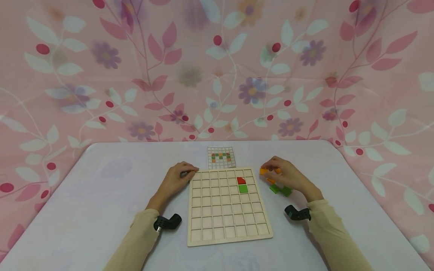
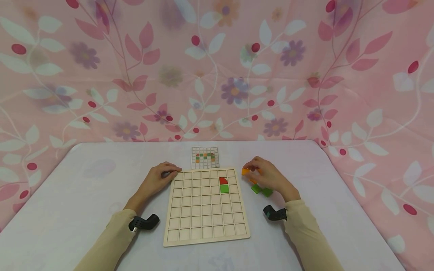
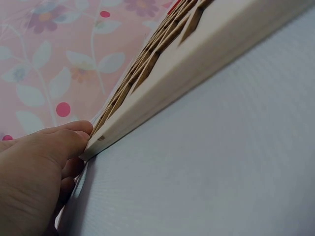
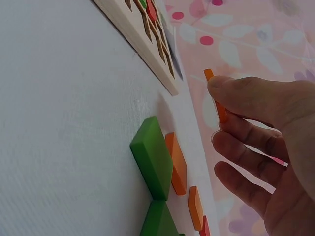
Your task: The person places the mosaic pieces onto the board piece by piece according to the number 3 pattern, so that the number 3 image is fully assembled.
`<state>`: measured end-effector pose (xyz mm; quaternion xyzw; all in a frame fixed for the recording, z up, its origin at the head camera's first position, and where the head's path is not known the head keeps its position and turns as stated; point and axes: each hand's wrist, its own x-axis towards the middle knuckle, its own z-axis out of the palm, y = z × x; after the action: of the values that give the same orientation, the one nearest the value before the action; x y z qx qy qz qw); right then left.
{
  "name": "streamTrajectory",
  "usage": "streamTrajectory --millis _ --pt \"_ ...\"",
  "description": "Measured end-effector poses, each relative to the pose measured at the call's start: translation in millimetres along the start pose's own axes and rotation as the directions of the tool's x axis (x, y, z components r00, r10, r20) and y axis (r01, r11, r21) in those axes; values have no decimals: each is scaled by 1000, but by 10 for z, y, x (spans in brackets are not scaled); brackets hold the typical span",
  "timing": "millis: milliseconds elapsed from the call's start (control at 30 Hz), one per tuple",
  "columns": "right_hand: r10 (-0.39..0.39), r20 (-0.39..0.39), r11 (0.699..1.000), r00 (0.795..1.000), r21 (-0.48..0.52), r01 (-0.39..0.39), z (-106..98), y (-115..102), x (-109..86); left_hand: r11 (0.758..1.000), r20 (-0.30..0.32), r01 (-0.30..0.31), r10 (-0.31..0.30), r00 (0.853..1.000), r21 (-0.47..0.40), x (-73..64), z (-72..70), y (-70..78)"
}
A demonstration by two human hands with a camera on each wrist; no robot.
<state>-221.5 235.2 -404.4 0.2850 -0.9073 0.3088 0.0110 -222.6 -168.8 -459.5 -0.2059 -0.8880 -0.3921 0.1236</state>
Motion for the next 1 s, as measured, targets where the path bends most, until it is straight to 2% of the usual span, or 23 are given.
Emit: streamTrajectory --millis 133,333,667,867,1000 --pt "5 18 1000 1000 10 -5 20 -36 11 1000 2 4 -4 1000 0 2 -4 6" --pt "-35 30 999 999 0 35 59 -65 17 1000 -1 -1 1 1000 0 -2 -8 12" --pt "5 83 1000 997 28 -7 103 -165 26 1000 1 -5 5 1000 1 4 -5 5" --pt "-24 109 999 994 40 20 133 -219 37 1000 -5 -6 6 1000 2 -1 -8 22" --pt "-43 117 997 992 64 36 159 -255 38 1000 -21 -29 29 999 12 -8 -3 31"
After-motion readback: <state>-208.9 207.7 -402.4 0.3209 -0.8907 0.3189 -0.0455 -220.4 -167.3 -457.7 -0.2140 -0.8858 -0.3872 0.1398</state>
